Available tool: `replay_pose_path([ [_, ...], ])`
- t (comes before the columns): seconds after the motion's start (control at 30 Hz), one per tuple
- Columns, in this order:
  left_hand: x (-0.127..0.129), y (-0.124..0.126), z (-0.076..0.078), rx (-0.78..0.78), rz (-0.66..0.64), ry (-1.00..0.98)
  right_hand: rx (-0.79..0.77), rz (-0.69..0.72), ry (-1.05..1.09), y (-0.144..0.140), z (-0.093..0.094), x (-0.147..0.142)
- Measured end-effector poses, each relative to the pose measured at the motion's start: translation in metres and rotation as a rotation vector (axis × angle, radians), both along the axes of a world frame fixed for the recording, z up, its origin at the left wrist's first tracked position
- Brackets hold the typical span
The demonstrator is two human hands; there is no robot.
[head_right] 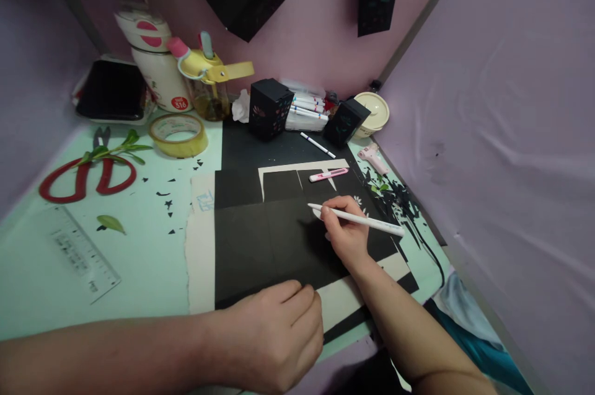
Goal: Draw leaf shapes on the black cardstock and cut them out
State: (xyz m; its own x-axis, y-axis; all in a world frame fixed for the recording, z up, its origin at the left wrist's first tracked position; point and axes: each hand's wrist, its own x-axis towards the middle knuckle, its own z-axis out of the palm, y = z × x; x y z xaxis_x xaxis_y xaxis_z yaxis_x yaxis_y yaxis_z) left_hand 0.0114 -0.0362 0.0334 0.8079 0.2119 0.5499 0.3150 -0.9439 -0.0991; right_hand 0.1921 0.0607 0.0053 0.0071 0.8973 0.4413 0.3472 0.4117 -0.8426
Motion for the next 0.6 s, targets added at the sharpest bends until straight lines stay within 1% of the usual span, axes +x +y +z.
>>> replay_pose_path([
  [0.17, 0.002, -0.001, -0.012, 0.029, 0.101, 0.025, 0.005, 0.003, -0.002, 0.0, -0.001, 0.0],
  [0.37, 0.005, -0.001, -0.024, -0.014, 0.216, 0.138, 0.024, 0.018, -0.003, 0.001, -0.001, 0.001],
  [0.6, 0.007, -0.001, -0.029, -0.016, 0.29, 0.13, 0.042, 0.034, -0.001, 0.002, -0.003, 0.002],
])
